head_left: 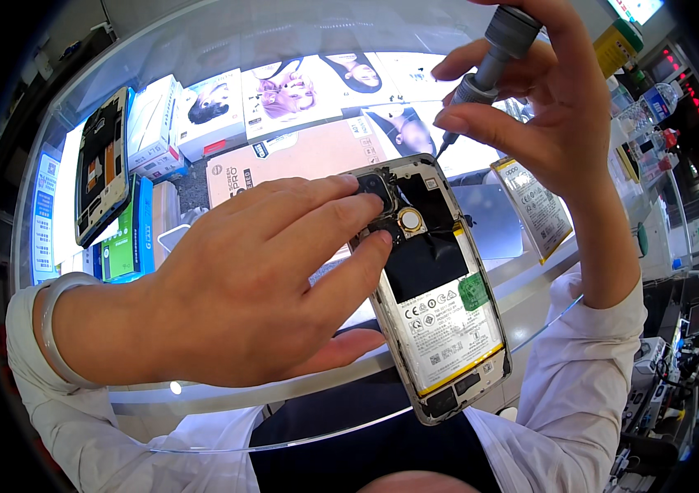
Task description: The person uses a screwdriver to unscrew several small screws and remove internal components from a disassembled mobile phone on a glass display counter.
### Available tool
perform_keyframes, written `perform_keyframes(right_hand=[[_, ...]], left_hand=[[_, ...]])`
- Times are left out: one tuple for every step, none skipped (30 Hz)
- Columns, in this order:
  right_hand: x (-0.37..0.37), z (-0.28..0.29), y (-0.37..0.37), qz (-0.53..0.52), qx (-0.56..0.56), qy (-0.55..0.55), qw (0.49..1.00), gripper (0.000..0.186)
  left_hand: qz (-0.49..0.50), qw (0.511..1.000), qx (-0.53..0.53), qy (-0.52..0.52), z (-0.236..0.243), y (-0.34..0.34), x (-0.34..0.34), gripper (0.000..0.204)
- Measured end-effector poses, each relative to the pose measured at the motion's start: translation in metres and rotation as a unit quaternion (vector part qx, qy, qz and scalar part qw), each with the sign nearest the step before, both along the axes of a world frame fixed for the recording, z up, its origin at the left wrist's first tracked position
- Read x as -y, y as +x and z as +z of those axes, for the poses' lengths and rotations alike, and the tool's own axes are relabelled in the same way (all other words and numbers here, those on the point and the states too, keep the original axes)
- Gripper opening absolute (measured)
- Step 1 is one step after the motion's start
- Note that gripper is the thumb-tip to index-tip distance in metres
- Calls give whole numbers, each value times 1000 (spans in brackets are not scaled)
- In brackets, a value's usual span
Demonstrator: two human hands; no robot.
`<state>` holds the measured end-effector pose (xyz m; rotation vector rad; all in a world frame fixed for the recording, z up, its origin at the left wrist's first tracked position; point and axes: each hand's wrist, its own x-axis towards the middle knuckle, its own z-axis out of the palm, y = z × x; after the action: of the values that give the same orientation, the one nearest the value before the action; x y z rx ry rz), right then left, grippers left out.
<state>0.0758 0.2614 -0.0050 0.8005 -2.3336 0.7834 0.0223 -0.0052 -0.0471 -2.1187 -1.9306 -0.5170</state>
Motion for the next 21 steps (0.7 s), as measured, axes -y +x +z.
perform_keyframes(right_hand=[[-1,1,1,-10,-22,40,999,70],[-1,2,3,-20,-46,80,996,70],[0,1,5,-29,-39,70,996,70],[1,1,6,-25,-30,61,997,70],[1,1,6,-21,-22,51,998,69],[0,2,6,-6,-13,41,999,69],[-2,1,4,15,1,29,999,69],[-3,1,3,35,15,17,999,69],[-7,1,-1,62,34,3,998,69],[-5,4,1,71,57,-7,996,69],[-4,6,2,81,80,-16,993,69],[4,15,8,74,107,-21,991,69],[8,15,8,72,114,-27,991,70],[12,15,8,70,120,-33,990,70],[12,8,7,70,105,-40,991,71],[8,5,5,75,89,-31,993,71],[4,2,3,80,72,-23,994,72],[-6,3,-3,91,56,3,994,72],[-9,3,-3,77,61,9,995,74],[-12,4,-2,62,66,16,996,75],[-15,4,-3,48,72,21,996,77]], left_hand=[[3,1000,-3,1,0,1,1,56],[5,1000,-6,1,1,3,2,57],[5,1000,-7,0,1,3,2,57],[5,1000,-9,-1,1,2,2,57],[5,1000,-9,-1,0,2,2,57],[4,1000,-11,-1,0,2,2,57],[3,1000,-12,-2,0,2,2,57],[3,1000,-11,-3,0,2,1,58],[2,1000,-11,-3,0,2,1,58],[2,1000,-10,-4,0,2,1,59],[0,1000,-9,-7,0,2,1,59],[-1,1000,-7,-11,0,1,2,59],[-1,1000,-6,-14,0,1,2,59],[1,1000,-4,-15,-1,1,3,59],[0,1000,-3,-16,-1,1,2,59],[0,1000,-2,-17,-1,1,1,59],[-2,1000,-2,-18,0,1,1,59],[-3,1000,-1,-18,0,1,1,60],[-5,1000,0,-18,0,1,1,60],[-6,1000,1,-18,0,1,1,60],[-5,1000,2,-18,0,1,1,60]])
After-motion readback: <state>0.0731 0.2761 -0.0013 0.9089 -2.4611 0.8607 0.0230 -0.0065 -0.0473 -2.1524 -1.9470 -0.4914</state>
